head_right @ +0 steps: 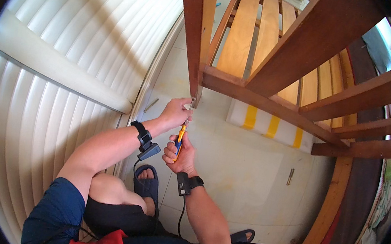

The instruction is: Using a screwdriver to remove screws from a wooden furniture frame.

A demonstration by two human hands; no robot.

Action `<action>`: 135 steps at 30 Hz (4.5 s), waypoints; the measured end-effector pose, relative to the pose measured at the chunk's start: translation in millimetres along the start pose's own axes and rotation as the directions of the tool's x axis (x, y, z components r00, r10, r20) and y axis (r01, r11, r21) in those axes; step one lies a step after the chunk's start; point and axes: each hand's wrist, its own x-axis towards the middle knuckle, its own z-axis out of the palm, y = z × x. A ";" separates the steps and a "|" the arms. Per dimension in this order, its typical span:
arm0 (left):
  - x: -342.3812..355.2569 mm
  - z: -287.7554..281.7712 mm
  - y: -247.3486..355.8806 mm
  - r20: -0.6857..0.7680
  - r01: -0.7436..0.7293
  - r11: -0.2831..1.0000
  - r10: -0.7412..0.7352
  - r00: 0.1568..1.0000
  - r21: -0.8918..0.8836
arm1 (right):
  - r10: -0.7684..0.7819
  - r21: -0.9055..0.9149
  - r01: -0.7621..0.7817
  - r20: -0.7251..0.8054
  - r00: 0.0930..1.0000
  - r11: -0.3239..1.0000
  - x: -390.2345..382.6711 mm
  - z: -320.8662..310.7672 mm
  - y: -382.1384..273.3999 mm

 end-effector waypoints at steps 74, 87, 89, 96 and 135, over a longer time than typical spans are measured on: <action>9.6 -7.7 11.7 0.057 0.057 0.997 -0.054 0.997 -0.044 | -0.426 -0.889 -0.035 -0.253 0.869 0.456 -8.7 34.6 -4.7; 7.7 -8.5 11.7 0.059 0.087 0.993 -0.082 0.995 -0.080 | -0.252 -0.935 -0.150 -0.237 0.938 0.321 -12.7 21.8 -10.4; 9.0 -8.0 11.5 0.060 0.091 0.993 -0.087 0.994 -0.069 | -0.454 -0.962 -0.271 -0.232 0.860 -0.022 -11.2 25.0 -7.3; 10.6 -7.5 8.8 0.057 0.115 0.983 -0.108 0.993 -0.144 | -0.108 -0.638 -0.004 -0.137 0.985 0.770 -27.3 40.2 -10.2; 21.0 -13.1 2.7 0.146 0.192 0.938 -0.156 0.977 -0.288 | -0.085 -0.854 -0.063 -0.124 0.989 0.516 -17.5 16.5 -27.3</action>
